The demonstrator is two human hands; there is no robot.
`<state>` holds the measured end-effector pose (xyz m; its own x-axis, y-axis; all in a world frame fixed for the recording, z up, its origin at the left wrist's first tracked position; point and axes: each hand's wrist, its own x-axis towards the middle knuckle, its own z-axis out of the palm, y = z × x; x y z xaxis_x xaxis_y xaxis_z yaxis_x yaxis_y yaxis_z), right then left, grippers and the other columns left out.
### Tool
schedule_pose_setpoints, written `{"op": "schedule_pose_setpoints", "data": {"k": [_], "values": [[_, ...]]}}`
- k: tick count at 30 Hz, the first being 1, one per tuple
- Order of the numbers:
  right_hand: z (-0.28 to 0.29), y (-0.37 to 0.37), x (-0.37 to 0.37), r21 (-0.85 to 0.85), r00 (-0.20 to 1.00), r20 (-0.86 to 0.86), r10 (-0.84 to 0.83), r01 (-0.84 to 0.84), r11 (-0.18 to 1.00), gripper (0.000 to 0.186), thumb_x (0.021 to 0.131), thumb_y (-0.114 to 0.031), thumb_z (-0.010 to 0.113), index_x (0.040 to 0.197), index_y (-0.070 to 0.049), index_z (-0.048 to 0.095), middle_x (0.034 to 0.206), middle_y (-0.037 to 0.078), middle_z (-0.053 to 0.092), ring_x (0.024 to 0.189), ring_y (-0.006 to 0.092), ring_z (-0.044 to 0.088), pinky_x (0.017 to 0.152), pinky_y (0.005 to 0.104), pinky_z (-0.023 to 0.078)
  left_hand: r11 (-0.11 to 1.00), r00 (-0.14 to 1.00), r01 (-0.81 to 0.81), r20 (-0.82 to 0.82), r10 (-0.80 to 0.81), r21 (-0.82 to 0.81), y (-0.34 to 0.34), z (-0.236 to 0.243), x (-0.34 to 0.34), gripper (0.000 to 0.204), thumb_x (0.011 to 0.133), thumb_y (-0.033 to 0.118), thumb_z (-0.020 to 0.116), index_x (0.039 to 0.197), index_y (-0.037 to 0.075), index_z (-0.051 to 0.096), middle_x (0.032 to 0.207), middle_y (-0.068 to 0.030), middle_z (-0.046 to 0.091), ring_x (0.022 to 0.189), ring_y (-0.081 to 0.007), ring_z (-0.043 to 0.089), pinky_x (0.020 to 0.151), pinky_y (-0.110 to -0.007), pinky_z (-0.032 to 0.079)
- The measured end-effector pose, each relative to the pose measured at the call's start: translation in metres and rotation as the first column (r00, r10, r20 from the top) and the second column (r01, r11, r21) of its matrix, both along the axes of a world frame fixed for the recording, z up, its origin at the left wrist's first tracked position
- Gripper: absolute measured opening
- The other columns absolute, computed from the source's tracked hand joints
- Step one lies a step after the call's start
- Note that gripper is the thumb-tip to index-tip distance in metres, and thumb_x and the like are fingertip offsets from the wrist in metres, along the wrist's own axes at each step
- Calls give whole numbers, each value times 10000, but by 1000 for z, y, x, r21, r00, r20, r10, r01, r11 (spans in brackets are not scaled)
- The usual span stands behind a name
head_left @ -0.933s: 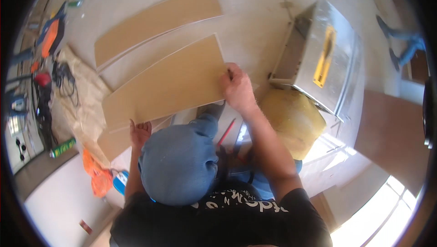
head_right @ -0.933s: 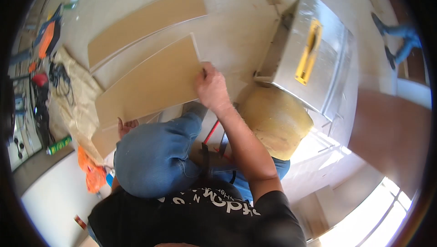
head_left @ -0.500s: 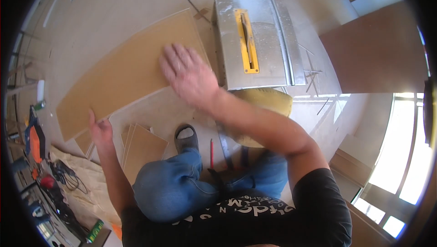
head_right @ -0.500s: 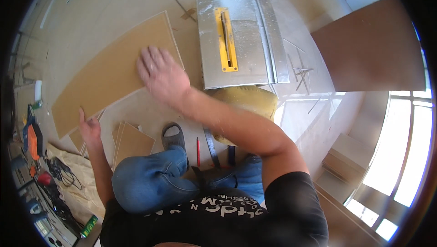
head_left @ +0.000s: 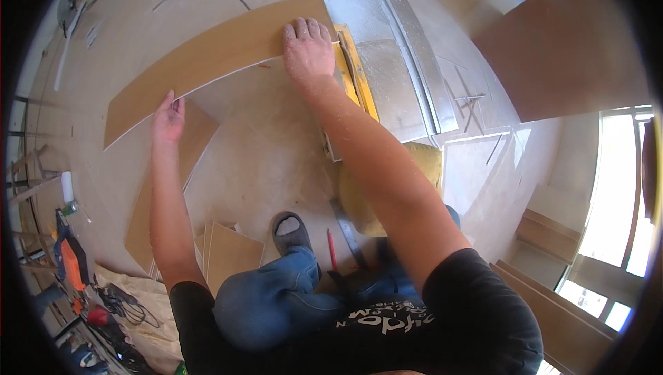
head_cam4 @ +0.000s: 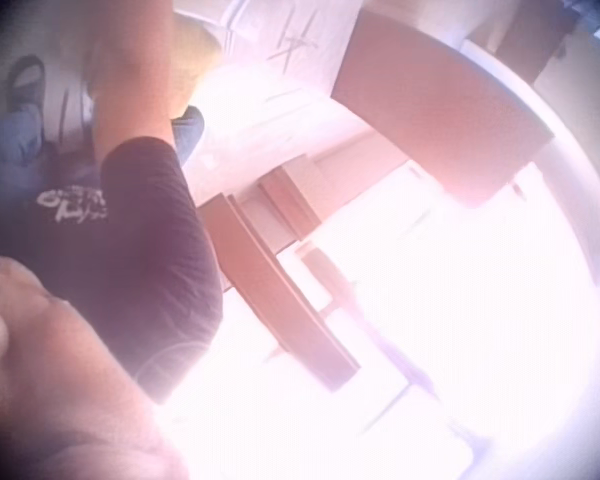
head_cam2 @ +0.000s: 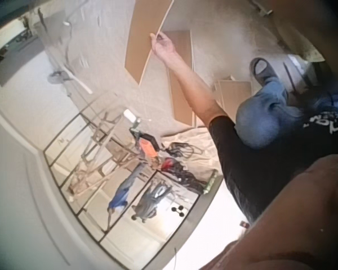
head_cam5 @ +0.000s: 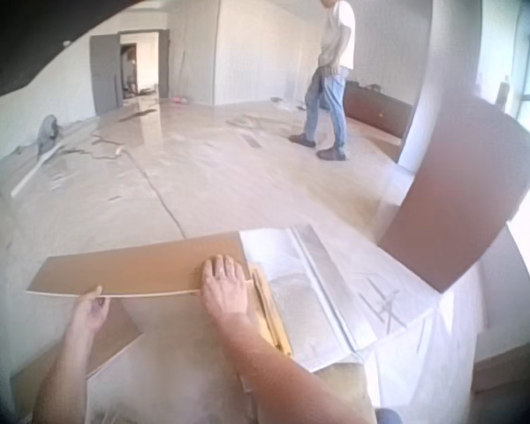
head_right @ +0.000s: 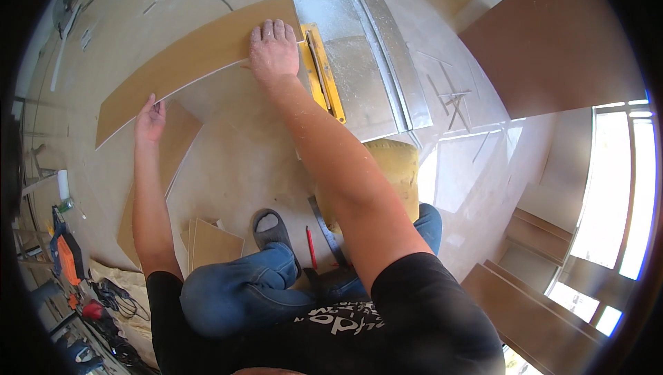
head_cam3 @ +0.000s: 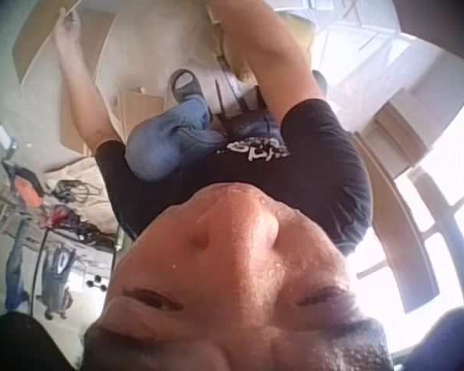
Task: The person measures wood panels using a ruler and a pencil, marks cutting lines, and then uses a table saw to cut the panels to size.
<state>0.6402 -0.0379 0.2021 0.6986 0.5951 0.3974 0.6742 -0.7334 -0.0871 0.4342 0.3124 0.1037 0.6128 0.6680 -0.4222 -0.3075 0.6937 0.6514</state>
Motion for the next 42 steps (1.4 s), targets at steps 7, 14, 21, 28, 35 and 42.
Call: {"op": "schedule_pose_setpoints", "data": {"k": [7,14,21,28,35,42], "values": [[-19,-3,5,114,996,91,1,-11,993,436,946,-271,646,1299,-16,661,1364,141,630,1385,310,515,1196,439,358,999,998,-26,-57,28,38,-8,4,3,331,950,-44,738,1254,37,638,1211,-86,705,1150,-216,676,1057,-352,577],[-26,-11,6,187,993,78,-85,69,980,341,943,-134,565,1253,-22,650,1370,120,634,1363,305,537,1175,430,388,996,1000,-1,-4,2,86,-23,8,13,345,929,-64,751,1241,39,645,1208,-86,707,1136,-221,681,1030,-354,591],[-27,-9,3,170,998,2,-67,66,983,438,992,-194,532,1375,-10,640,1474,149,597,1449,320,484,1231,457,325,994,999,-7,-52,13,109,-9,10,6,306,946,-39,744,1228,35,652,1178,-93,717,1123,-216,690,1008,-340,597],[-26,-9,2,203,998,-11,-59,59,977,433,989,-195,541,1368,-11,644,1466,151,599,1447,323,486,1229,453,327,991,996,-24,-80,34,129,-15,17,7,300,954,-35,737,1232,34,650,1175,-91,718,1112,-214,692,993,-330,596],[-22,-10,1,180,998,-32,-57,62,982,445,1001,-199,533,1391,-10,631,1480,151,592,1457,319,478,1237,449,318,991,997,-13,-69,23,133,-9,19,3,295,956,-43,731,1231,27,651,1190,-100,712,1120,-221,690,999,-342,602],[-24,-12,1,147,997,-44,-60,66,987,456,1006,-199,533,1418,-23,616,1498,152,578,1473,316,464,1248,447,306,993,999,-21,-48,27,120,-14,17,6,286,960,-63,714,1228,14,650,1193,-112,710,1131,-232,688,1036,-366,602]]}}
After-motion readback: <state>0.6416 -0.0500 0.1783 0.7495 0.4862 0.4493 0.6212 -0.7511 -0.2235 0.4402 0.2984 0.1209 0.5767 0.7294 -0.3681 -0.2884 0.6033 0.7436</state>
